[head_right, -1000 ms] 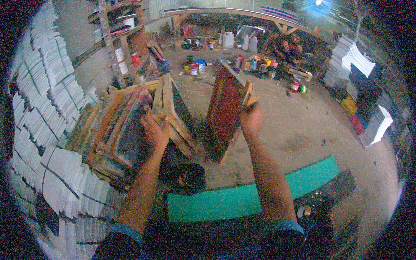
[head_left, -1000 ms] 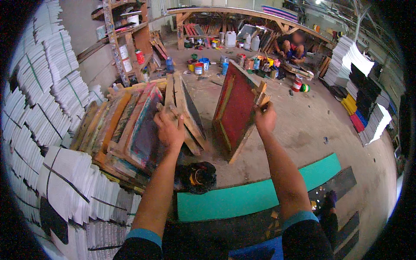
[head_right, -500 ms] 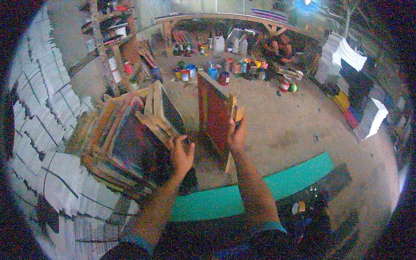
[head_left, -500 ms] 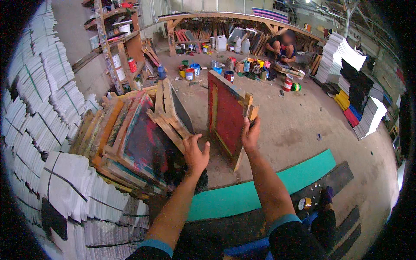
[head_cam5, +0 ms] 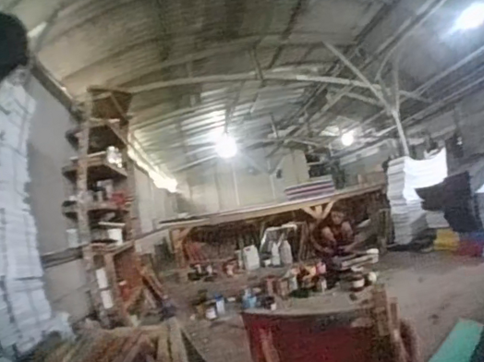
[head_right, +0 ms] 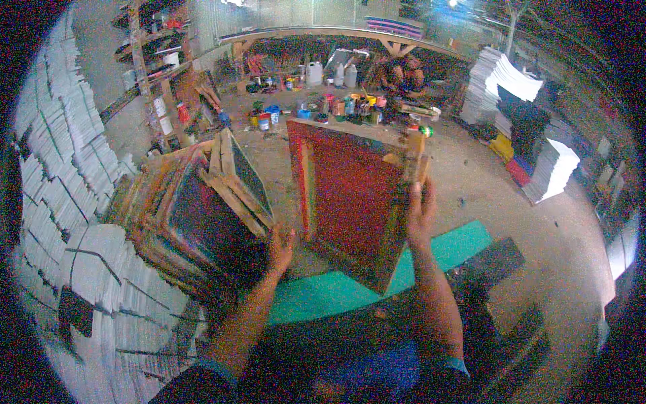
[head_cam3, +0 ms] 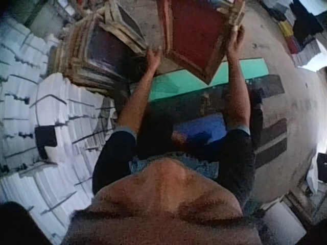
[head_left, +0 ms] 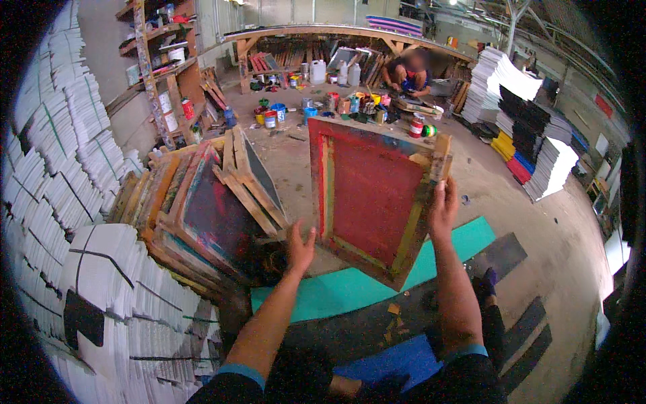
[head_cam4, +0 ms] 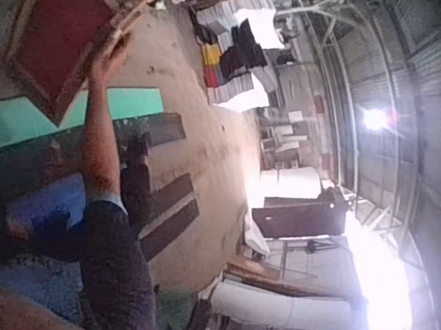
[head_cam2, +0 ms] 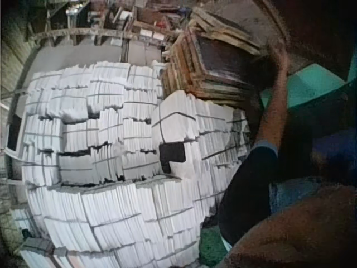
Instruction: The person sits on the floor and applies yellow tape to the edges of a wooden screen printing frame. They wipe the frame with a cloth, then repeatedly measure, cut, and press tape along each side of the frame.
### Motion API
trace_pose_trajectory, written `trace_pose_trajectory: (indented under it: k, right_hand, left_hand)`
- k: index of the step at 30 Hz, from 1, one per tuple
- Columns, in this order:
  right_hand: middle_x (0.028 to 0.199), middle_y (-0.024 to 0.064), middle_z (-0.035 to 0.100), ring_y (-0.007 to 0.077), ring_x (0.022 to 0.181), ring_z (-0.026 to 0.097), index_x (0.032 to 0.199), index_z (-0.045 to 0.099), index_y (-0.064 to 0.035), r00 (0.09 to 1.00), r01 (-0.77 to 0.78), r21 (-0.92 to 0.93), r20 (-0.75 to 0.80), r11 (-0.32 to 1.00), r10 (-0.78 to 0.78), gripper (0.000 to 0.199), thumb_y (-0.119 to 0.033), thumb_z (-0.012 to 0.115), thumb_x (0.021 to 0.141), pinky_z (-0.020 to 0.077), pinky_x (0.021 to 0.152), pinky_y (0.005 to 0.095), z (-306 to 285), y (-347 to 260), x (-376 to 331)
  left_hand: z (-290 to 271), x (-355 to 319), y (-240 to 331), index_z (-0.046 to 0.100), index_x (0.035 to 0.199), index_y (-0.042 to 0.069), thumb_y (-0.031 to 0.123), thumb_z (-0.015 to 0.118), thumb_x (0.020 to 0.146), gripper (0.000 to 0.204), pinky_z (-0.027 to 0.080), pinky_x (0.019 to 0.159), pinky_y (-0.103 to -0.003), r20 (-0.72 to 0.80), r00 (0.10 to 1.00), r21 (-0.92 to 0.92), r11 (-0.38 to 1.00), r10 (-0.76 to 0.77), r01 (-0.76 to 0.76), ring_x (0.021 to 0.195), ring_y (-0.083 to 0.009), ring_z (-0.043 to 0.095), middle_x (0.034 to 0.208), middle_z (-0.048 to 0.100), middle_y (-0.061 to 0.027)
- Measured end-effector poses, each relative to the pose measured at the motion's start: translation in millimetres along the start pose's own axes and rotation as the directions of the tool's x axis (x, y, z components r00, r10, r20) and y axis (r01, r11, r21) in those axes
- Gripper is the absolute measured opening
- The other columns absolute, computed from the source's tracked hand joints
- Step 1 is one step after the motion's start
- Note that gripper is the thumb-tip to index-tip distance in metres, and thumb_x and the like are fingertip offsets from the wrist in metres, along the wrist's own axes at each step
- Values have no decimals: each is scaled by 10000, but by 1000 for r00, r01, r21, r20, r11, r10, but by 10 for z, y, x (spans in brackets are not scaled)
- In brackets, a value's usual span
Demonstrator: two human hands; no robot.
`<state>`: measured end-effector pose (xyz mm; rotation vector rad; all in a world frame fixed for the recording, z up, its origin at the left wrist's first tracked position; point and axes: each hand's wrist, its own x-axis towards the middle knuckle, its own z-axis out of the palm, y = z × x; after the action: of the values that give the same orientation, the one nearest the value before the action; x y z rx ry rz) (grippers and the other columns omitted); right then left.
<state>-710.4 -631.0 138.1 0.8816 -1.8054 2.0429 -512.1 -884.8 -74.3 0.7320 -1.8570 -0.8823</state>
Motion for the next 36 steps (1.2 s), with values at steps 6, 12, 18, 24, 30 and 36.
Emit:
trace_pose_trajectory:
  k: [6, 12, 18, 24, 30, 36]
  right_hand:
    - [1365, 142, 543, 209, 1222, 524, 1403, 488, 41, 954, -294, 42, 68, 955, 291, 607, -441, 533, 1036, 433, 1022, 334, -980, -436, -135]
    - [1180, 82, 621, 171, 1050, 577, 1324, 537, 36, 942, -330, 202, 139, 922, 306, 566, -454, 521, 1040, 470, 924, 322, -1464, -100, -493]
    - [1033, 68, 655, 174, 909, 580, 1186, 601, 58, 964, -217, -205, 108, 954, 243, 535, -442, 448, 1070, 486, 819, 345, -1544, 900, -693]
    - [975, 184, 656, 240, 880, 593, 1103, 595, 80, 921, -282, -454, 118, 845, 371, 594, -485, 418, 1063, 486, 771, 405, -1360, 1806, -1136]
    - [870, 252, 625, 370, 786, 591, 982, 563, 58, 896, -350, -632, -11, 691, 444, 584, -496, 395, 1061, 473, 749, 460, -1464, 2995, -1593]
    - [862, 256, 636, 402, 806, 614, 1059, 607, 62, 840, -380, -654, 52, 654, 540, 631, -531, 391, 1048, 482, 771, 454, -1286, 3188, -1735]
  left_hand:
    - [-137, -367, 347, 429, 1393, -13, 435, 538, 1010, 599, 447, 981, -526, 197, 980, 42, 998, 34, -43, 1186, -460, 556, 1296, 560, -299]
    - [-197, -1072, 406, 409, 1327, -1, 434, 477, 1027, 533, 505, 733, -563, 194, 979, 265, 957, 69, -120, 910, -504, 645, 1035, 660, -303]
    - [-210, -1722, 128, 435, 1243, 13, 447, 447, 1035, 481, 504, 642, -563, 162, 985, 241, 966, 50, -89, 833, -483, 662, 997, 673, -289]
    - [-177, -2035, -427, 453, 1307, 20, 438, 449, 1039, 497, 516, 766, -537, 367, 846, 332, 904, -386, 268, 948, -471, 653, 1097, 670, -269]
    - [-94, -2315, -884, 466, 1402, 41, 434, 483, 1024, 546, 497, 898, -522, 455, 785, 309, 902, -419, 302, 1111, -452, 620, 1230, 630, -276]
    - [-2, -2242, -1309, 583, 1297, 29, 371, 573, 985, 463, 487, 912, -507, 454, 830, 341, 924, -324, 175, 1090, -449, 594, 1193, 602, -264]
